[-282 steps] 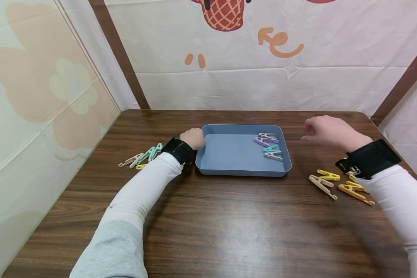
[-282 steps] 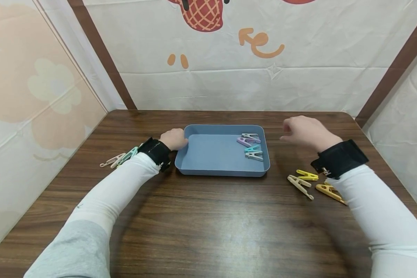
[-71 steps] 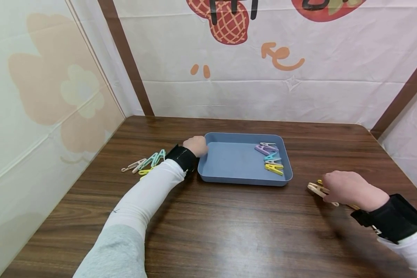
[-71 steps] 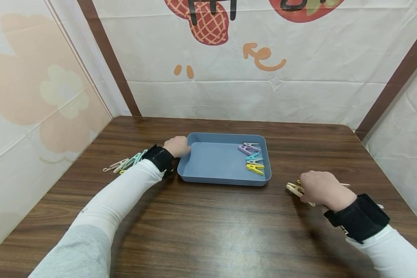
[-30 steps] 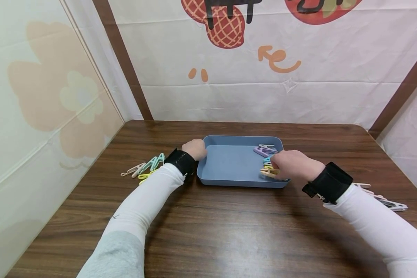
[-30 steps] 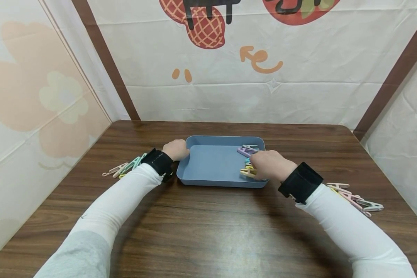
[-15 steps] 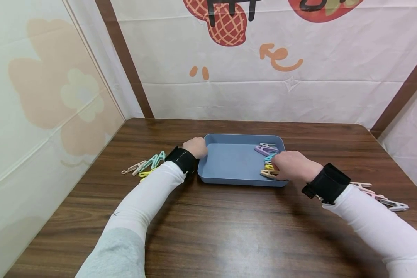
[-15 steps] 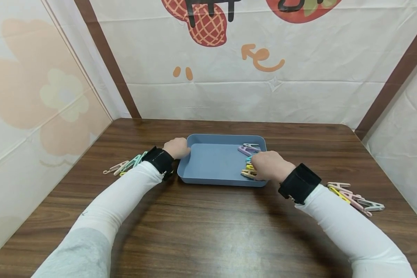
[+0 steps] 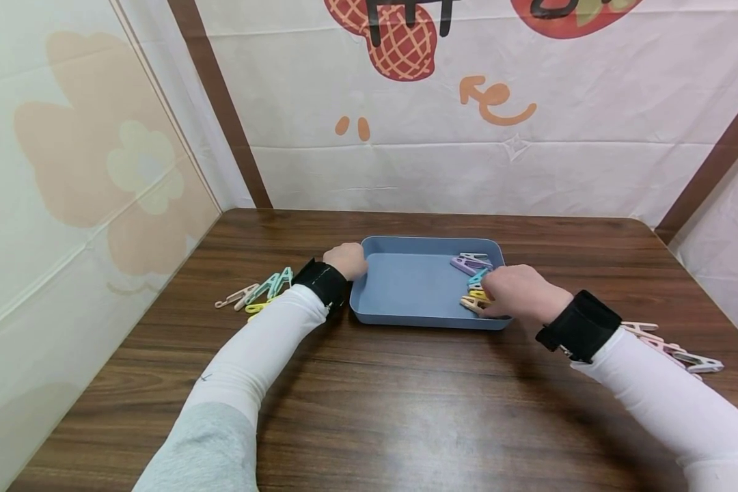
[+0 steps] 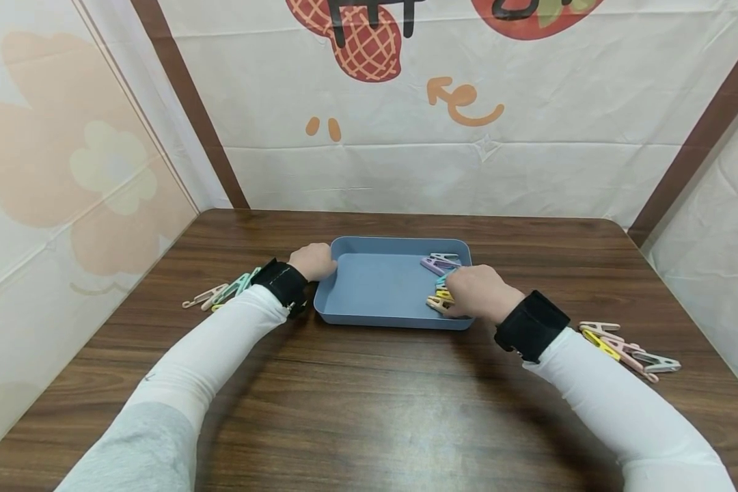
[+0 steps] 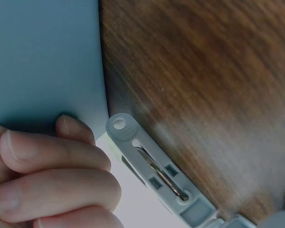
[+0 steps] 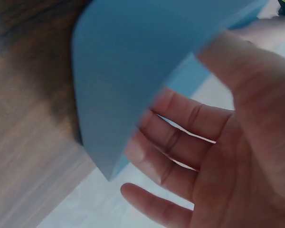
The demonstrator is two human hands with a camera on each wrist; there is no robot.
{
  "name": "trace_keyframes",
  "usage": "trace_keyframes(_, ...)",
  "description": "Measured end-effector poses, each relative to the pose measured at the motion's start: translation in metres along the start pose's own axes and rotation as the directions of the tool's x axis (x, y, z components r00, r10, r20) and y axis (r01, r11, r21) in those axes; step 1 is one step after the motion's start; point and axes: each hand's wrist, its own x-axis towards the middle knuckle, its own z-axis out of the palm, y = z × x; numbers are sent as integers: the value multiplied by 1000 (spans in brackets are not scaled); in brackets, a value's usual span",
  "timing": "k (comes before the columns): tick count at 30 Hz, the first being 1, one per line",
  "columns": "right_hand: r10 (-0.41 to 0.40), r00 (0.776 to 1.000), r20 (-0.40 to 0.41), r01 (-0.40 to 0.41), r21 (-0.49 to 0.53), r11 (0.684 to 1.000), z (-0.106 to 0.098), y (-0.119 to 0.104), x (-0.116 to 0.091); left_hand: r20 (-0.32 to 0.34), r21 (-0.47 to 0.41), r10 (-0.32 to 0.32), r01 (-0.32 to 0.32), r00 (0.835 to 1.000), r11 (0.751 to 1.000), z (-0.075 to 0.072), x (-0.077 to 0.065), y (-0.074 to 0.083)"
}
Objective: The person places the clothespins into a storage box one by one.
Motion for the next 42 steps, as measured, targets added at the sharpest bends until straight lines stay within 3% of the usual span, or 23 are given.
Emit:
trace_keyframes(5, 56, 998, -41, -52, 102, 993, -20, 7, -6, 11, -8, 2, -2, 1000, 1000, 1, 2, -1)
trace_keyframes(10, 113, 989, -94, -100, 136, 986, -46, 20, -17, 18, -10, -4, 4, 1000, 1000, 0, 1, -2)
trace_keyframes(17, 205, 976, -72, -192, 149, 970, -65, 34, -37, 16, -5, -6, 6, 1000, 1000, -2, -3, -2)
trace_keyframes(26, 204, 977, 65, -213, 197, 957, -38, 54, -57, 15, -5, -19, 19, 1000, 1000, -5, -7, 1)
trace_keyframes(35, 222, 938, 265, -285, 232, 930, -9, 62, -72, 6, -8, -10, 10, 1000, 1000, 0, -1, -1)
trace_keyframes(42, 171, 945, 279, -231, 197, 953, 8, 63, -79, 5, -8, -10, 10, 1000, 1000, -2, -4, 2)
